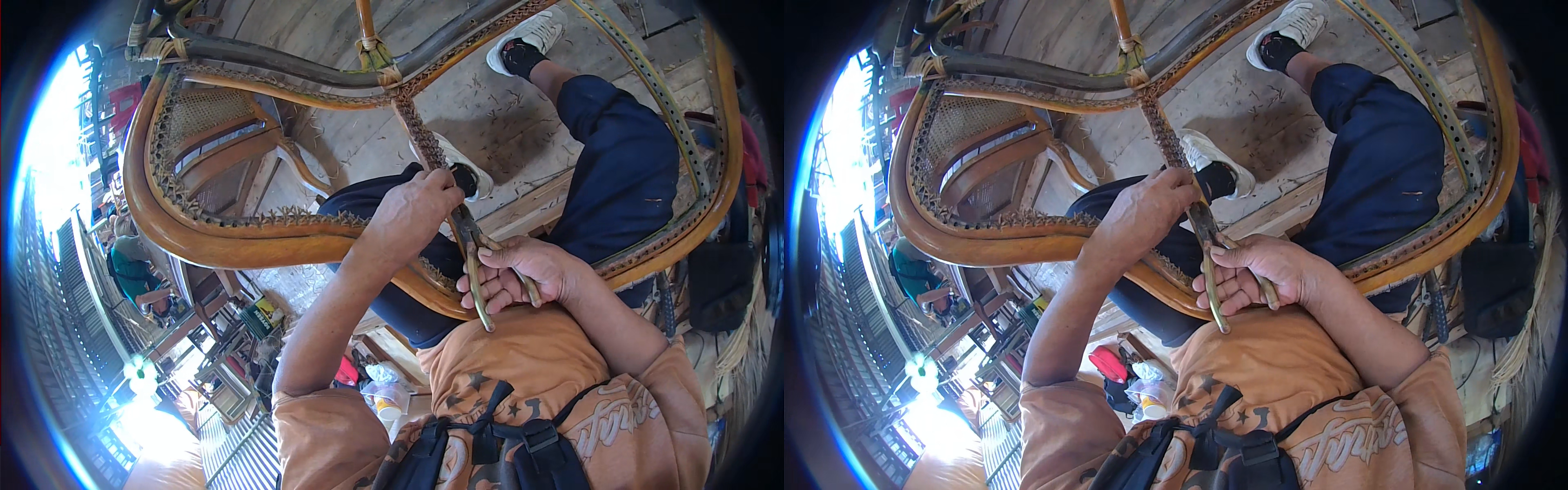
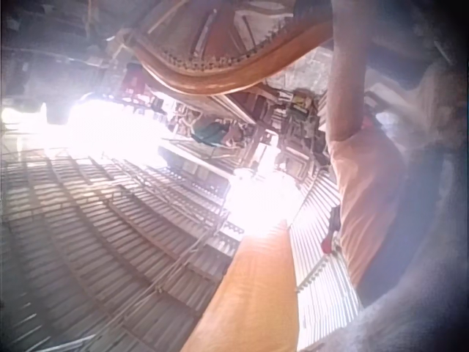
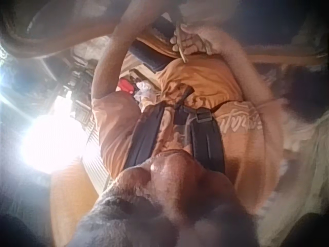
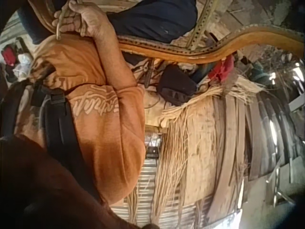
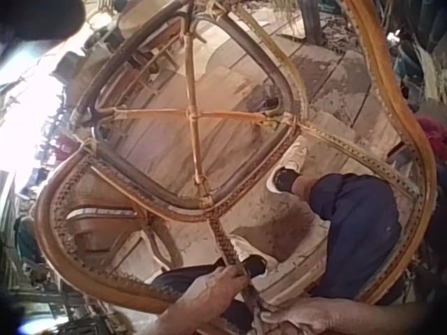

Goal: Repairing the seat of a rattan chair using pliers to pull out or secure bindings.

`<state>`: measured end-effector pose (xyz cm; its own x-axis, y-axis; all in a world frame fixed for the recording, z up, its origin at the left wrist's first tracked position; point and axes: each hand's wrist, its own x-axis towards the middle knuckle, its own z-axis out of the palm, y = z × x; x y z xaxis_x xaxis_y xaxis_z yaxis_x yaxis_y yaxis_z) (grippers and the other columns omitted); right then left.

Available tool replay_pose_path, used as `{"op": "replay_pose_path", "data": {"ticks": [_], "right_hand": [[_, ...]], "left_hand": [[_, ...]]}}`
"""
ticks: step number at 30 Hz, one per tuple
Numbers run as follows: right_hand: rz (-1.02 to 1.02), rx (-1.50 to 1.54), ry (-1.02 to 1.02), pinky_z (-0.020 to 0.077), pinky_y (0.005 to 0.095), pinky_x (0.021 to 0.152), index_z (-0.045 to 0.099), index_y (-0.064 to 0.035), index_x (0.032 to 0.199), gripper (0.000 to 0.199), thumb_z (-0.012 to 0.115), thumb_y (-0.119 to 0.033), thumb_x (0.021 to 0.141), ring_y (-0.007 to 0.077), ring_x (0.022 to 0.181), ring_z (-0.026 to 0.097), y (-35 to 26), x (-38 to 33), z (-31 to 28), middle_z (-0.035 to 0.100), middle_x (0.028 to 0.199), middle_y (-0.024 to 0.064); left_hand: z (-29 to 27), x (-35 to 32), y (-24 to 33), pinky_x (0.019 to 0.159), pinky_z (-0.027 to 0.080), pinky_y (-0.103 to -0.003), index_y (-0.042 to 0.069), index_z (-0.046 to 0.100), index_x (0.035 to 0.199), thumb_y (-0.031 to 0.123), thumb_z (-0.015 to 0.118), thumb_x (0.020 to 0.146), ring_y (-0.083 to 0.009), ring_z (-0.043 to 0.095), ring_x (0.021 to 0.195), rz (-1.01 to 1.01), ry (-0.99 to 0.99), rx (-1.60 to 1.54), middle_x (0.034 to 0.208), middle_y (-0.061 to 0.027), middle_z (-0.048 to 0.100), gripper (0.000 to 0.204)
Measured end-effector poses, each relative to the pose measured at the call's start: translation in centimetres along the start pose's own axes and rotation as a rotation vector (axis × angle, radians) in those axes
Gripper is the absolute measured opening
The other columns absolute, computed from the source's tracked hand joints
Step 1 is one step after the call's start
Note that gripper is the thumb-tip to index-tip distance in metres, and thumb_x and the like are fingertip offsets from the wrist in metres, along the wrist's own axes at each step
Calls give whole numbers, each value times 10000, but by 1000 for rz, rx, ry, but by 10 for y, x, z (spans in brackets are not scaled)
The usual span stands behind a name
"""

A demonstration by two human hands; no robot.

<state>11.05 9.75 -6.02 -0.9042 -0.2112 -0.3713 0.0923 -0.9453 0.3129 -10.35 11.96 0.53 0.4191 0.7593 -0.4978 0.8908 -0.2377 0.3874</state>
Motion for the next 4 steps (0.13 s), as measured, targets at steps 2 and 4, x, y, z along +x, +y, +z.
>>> {"op": "replay_pose_path", "data": {"ticks": [2, 4], "right_hand": [[36, 21, -45, 579, 446, 757, 466, -36, 1159, 304, 498, -276, 975, 370, 995, 642, -3, 1, -11, 615, 1117, 222], [72, -40, -57, 574, 427, 743, 468, -46, 1199, 388, 502, -355, 967, 364, 995, 645, -7, 4, -22, 619, 1145, 201]], "left_hand": [[2, 2, -1, 784, 515, -376, 46, 635, 961, 31, 550, 775, -302, 594, 961, 24, 14, 13, 973, -123, 580, 205], [1, 2, 0, 795, 515, -374, 47, 636, 965, 28, 556, 771, -302, 594, 966, 9, 8, 37, 985, -121, 578, 211]]}}
